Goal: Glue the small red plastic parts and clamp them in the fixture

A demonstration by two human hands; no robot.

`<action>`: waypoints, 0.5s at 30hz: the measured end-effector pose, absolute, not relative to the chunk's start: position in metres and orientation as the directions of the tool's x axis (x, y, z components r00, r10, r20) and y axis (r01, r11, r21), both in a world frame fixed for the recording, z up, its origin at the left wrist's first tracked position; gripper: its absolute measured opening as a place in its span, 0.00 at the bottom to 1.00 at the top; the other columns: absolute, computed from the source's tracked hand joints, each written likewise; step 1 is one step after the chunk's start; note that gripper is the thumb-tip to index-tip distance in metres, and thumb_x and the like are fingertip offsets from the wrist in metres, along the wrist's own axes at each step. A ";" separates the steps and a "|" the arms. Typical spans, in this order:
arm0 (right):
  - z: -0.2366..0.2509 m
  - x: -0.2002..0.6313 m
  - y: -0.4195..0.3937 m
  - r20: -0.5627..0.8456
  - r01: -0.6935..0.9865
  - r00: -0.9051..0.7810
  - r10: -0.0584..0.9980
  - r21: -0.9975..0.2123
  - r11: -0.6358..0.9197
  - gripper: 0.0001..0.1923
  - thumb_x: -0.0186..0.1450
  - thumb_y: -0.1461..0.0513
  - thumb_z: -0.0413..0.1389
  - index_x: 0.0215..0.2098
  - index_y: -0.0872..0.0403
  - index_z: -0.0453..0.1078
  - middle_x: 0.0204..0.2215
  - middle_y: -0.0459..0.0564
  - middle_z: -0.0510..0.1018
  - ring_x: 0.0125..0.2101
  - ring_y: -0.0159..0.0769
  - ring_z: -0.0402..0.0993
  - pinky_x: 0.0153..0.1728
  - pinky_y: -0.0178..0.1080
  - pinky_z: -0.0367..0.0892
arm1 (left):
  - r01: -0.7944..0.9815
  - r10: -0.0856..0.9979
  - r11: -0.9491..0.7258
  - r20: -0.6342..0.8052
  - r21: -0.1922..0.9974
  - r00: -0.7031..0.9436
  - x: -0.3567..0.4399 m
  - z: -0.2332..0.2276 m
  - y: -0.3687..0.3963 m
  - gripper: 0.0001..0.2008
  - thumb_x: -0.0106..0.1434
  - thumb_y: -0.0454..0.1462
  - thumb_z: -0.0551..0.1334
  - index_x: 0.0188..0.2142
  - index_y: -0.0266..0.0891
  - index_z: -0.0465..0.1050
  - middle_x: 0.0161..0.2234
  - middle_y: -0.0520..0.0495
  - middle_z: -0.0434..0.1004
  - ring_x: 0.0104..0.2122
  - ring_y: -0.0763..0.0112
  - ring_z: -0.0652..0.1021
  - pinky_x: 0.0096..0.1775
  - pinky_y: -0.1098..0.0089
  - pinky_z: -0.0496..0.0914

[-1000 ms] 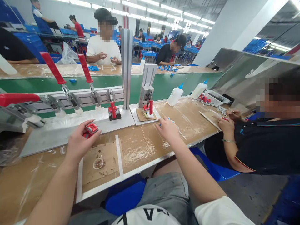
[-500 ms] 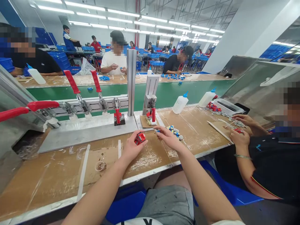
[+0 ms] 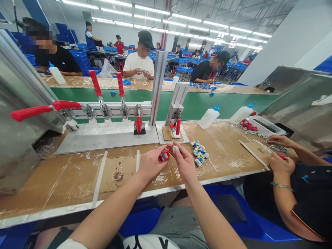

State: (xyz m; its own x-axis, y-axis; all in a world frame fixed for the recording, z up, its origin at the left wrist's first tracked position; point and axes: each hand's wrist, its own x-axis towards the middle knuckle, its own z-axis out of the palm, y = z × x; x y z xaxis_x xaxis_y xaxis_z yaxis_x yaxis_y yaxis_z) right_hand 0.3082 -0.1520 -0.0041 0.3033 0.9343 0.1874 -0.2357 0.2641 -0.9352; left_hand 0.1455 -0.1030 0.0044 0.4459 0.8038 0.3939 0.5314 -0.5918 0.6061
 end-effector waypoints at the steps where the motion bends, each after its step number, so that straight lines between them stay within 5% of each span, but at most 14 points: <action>1: -0.002 0.303 -0.152 0.197 -0.217 0.321 0.926 -0.937 0.274 0.26 0.69 0.48 0.64 0.62 0.47 0.75 0.56 0.54 0.83 0.57 0.47 0.79 0.66 0.58 0.68 | 0.567 0.807 -0.590 0.398 0.574 0.437 0.144 0.008 -0.106 0.27 0.63 0.37 0.69 0.62 0.45 0.75 0.46 0.46 0.87 0.43 0.60 0.85 0.45 0.65 0.76; 10: 0.010 0.262 -0.147 0.240 0.050 0.281 0.929 -0.971 0.235 0.28 0.68 0.49 0.64 0.63 0.49 0.76 0.60 0.53 0.80 0.62 0.50 0.75 0.66 0.55 0.69 | 0.765 0.878 -0.477 0.273 0.433 0.394 0.120 0.033 -0.113 0.31 0.69 0.41 0.64 0.70 0.43 0.67 0.40 0.40 0.85 0.40 0.55 0.84 0.41 0.65 0.74; 15: 0.010 0.248 -0.147 0.348 0.256 0.223 0.911 -0.922 0.290 0.26 0.75 0.47 0.53 0.65 0.48 0.74 0.62 0.52 0.78 0.66 0.48 0.71 0.68 0.53 0.66 | 0.799 0.893 -0.446 0.254 0.404 0.370 0.105 0.043 -0.116 0.29 0.68 0.40 0.64 0.68 0.41 0.69 0.40 0.39 0.85 0.41 0.55 0.83 0.41 0.65 0.74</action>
State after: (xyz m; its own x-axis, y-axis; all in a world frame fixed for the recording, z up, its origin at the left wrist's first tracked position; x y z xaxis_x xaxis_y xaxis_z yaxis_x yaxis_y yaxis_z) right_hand 0.2482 -0.1467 0.0104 0.2228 0.9107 0.3478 0.2556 0.2897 -0.9223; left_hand 0.1048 -0.1163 0.0428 0.3704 0.8935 0.2539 0.7987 -0.4460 0.4041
